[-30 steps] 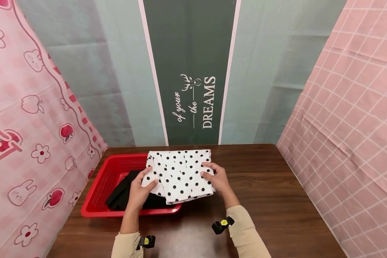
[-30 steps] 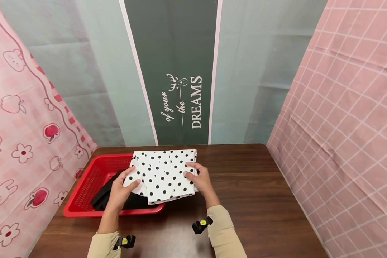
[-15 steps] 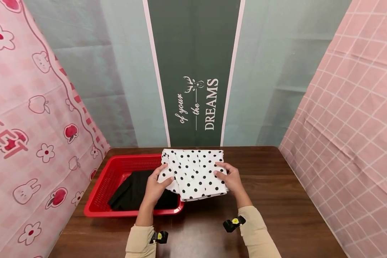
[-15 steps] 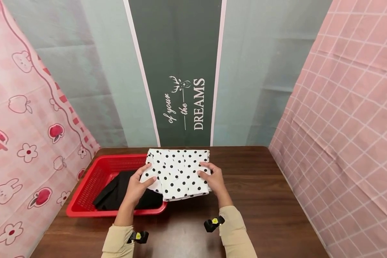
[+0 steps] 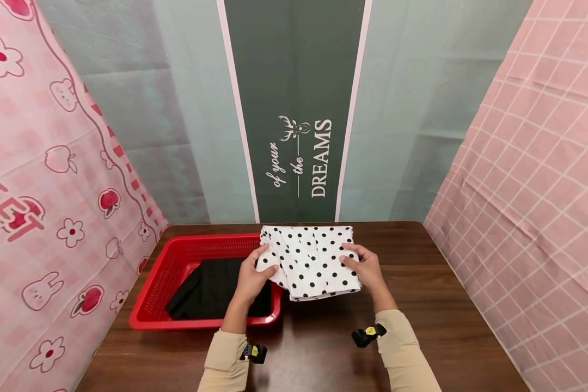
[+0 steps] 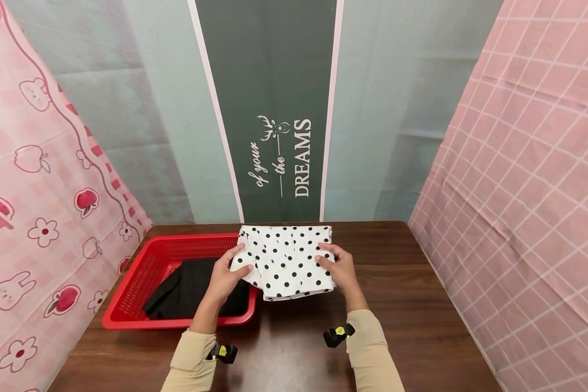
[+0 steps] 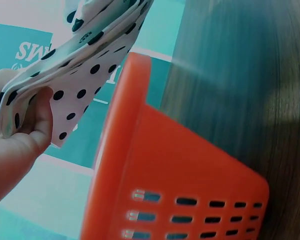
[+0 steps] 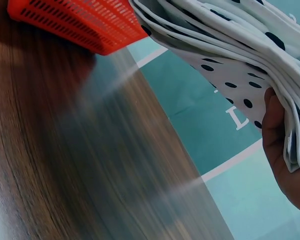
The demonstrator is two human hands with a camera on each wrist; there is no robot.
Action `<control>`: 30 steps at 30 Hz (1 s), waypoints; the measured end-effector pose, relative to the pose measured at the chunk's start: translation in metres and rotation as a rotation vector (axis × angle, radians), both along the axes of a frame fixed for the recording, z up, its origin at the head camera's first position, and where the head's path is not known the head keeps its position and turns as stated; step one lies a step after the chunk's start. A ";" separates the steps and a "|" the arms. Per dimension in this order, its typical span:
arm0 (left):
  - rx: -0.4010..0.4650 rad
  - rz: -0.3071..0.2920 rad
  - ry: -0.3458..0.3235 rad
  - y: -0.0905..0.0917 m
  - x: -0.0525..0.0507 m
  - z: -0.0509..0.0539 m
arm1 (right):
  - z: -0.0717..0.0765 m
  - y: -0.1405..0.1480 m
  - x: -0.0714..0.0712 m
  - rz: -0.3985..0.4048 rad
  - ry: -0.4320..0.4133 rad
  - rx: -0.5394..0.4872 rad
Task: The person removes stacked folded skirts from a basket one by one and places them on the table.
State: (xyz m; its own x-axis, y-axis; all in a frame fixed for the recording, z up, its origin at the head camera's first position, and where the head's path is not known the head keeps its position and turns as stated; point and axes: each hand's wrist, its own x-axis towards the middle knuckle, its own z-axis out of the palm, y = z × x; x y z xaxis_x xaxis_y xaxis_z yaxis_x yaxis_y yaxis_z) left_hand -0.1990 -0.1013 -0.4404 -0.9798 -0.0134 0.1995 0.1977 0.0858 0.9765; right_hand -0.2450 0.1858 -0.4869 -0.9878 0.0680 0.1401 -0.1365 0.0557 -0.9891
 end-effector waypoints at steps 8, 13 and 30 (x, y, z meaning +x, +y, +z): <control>-0.015 -0.094 -0.002 0.012 -0.009 -0.006 | 0.003 0.016 0.001 0.015 -0.006 -0.071; -0.044 -0.197 -0.048 0.016 -0.026 -0.025 | 0.014 0.021 0.005 0.036 -0.001 -0.120; -0.129 -0.248 -0.127 0.043 -0.043 -0.029 | -0.002 0.052 -0.015 -0.041 -0.014 -0.057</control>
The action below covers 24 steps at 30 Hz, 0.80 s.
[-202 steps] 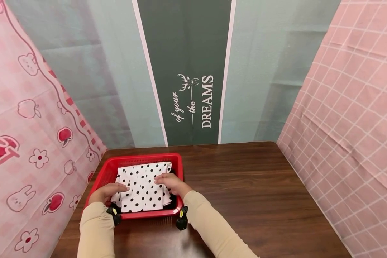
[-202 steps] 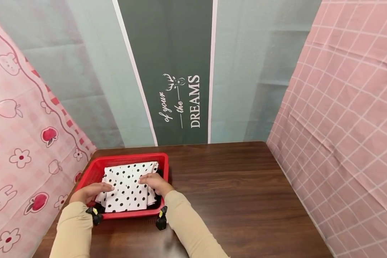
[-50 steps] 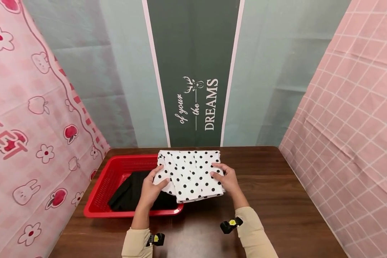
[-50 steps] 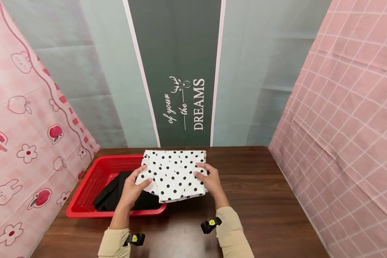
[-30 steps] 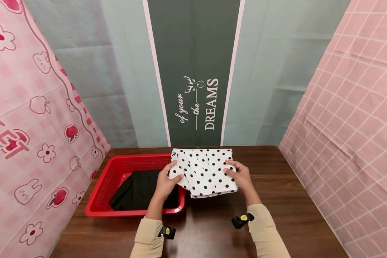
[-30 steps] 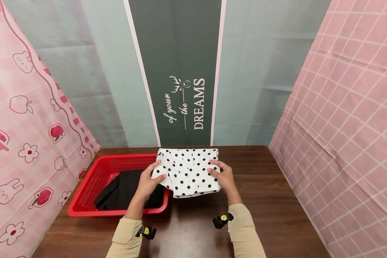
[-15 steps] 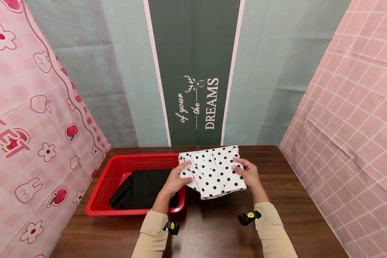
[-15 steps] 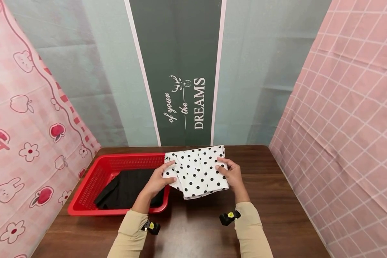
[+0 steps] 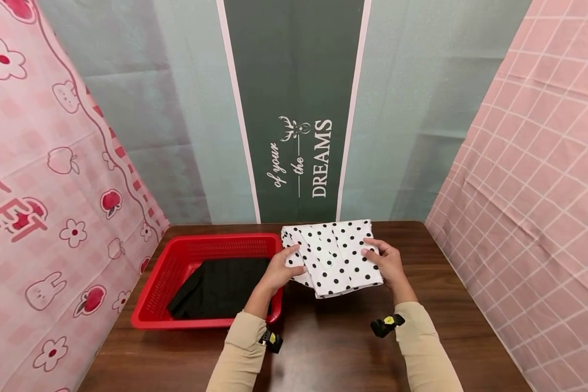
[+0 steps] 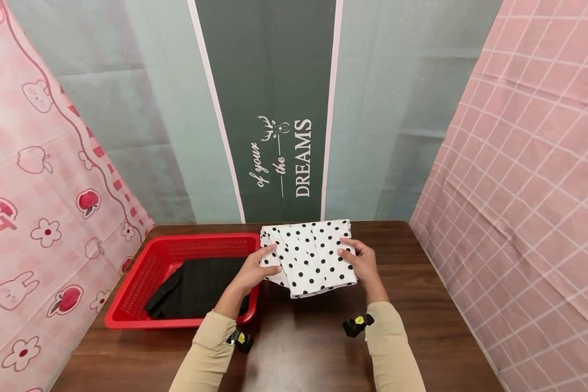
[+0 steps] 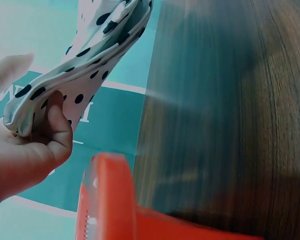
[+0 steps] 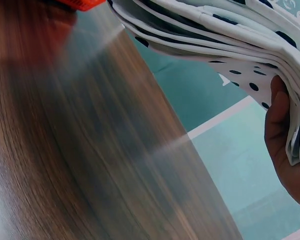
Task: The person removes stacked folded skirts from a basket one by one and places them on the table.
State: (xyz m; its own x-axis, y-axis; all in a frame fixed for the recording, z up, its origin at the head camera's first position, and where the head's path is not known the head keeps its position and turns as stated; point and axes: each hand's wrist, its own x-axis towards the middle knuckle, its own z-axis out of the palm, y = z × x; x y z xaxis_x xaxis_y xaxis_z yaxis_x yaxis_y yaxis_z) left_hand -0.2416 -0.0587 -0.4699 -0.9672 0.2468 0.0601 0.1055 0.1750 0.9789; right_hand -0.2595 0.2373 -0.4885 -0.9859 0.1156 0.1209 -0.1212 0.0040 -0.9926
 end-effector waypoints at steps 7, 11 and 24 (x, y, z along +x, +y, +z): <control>0.030 0.033 -0.012 0.011 -0.002 0.008 | 0.002 0.011 -0.002 0.011 0.002 0.114; 0.000 0.087 -0.001 0.019 -0.014 -0.002 | -0.010 0.019 -0.012 0.002 0.006 0.156; -0.154 0.214 0.014 0.037 -0.041 -0.015 | -0.010 0.023 -0.031 -0.001 -0.112 0.195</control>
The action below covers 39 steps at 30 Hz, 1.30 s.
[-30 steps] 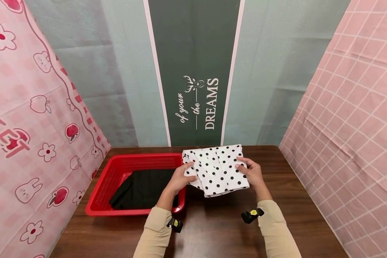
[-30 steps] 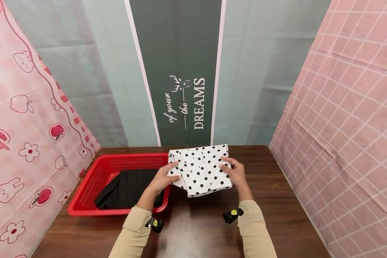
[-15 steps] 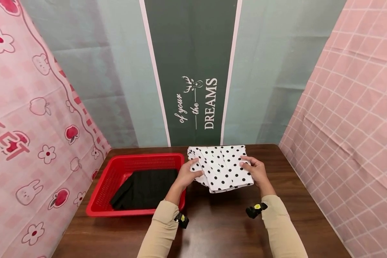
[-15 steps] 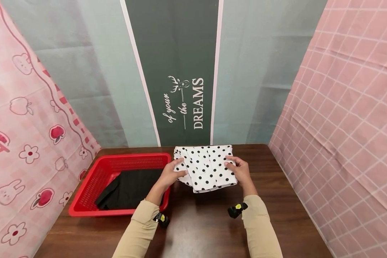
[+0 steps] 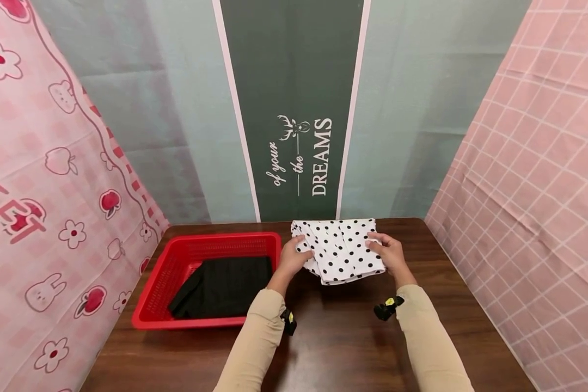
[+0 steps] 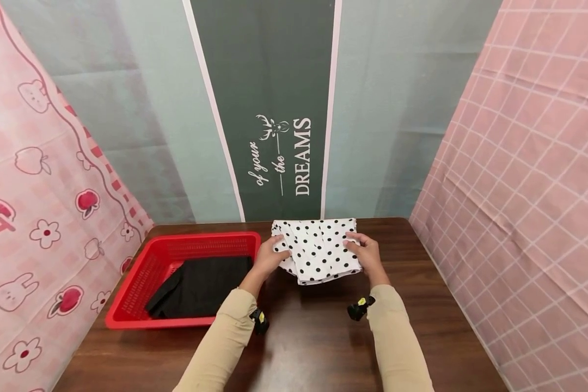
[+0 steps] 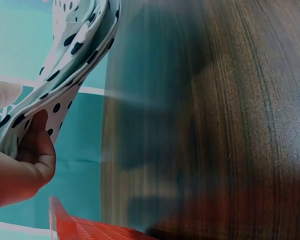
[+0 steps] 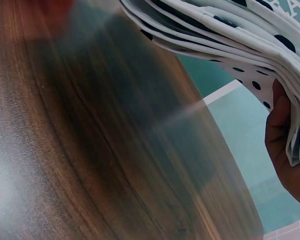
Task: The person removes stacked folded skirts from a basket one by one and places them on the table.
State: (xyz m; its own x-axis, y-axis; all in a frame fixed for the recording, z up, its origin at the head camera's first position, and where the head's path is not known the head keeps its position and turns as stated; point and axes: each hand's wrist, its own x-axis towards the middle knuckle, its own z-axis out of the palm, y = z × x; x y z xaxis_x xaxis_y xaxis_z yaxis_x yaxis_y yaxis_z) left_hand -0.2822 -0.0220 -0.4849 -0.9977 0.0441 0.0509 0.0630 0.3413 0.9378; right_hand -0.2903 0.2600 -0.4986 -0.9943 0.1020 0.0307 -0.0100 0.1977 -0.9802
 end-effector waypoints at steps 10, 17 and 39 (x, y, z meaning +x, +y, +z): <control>-0.017 -0.007 -0.048 0.003 -0.017 0.005 | -0.005 -0.004 -0.020 -0.067 -0.036 -0.016; -0.042 -0.065 -0.112 0.004 -0.025 0.000 | -0.017 -0.004 -0.029 -0.089 -0.110 0.005; -0.031 -0.128 -0.202 0.014 -0.022 -0.028 | -0.034 -0.016 -0.030 -0.124 -0.089 0.172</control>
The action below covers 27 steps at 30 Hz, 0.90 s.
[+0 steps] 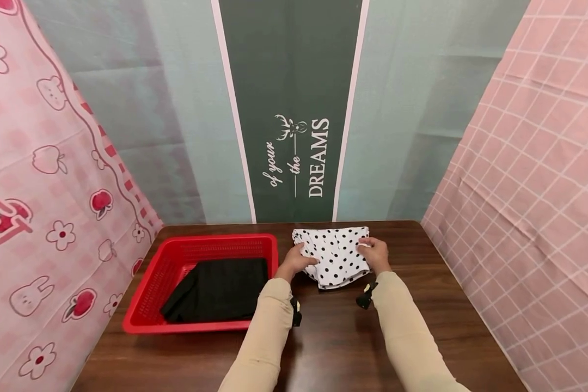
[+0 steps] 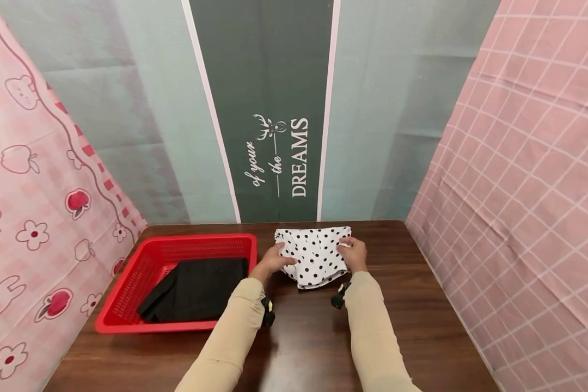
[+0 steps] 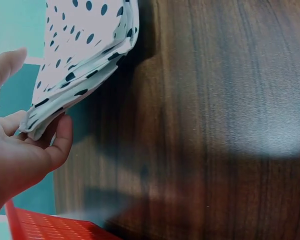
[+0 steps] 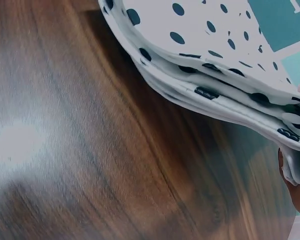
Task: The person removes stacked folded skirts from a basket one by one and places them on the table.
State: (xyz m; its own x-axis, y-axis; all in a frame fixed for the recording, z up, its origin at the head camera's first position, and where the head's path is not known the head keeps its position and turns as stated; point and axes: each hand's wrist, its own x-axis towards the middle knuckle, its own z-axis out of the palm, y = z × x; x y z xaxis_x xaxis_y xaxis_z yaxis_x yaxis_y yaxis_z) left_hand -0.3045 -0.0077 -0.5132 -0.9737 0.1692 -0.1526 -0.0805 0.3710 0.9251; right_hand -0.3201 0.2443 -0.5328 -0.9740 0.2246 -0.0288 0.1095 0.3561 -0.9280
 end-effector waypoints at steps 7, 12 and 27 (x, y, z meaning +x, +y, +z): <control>0.006 -0.007 -0.051 -0.006 0.006 -0.007 | -0.003 0.000 -0.005 0.176 -0.123 0.122; -0.045 0.008 -0.055 -0.010 0.008 -0.011 | -0.003 0.000 -0.001 0.281 -0.167 0.234; -0.340 0.012 0.044 -0.011 -0.053 -0.119 | -0.021 0.025 0.004 0.355 -0.065 0.285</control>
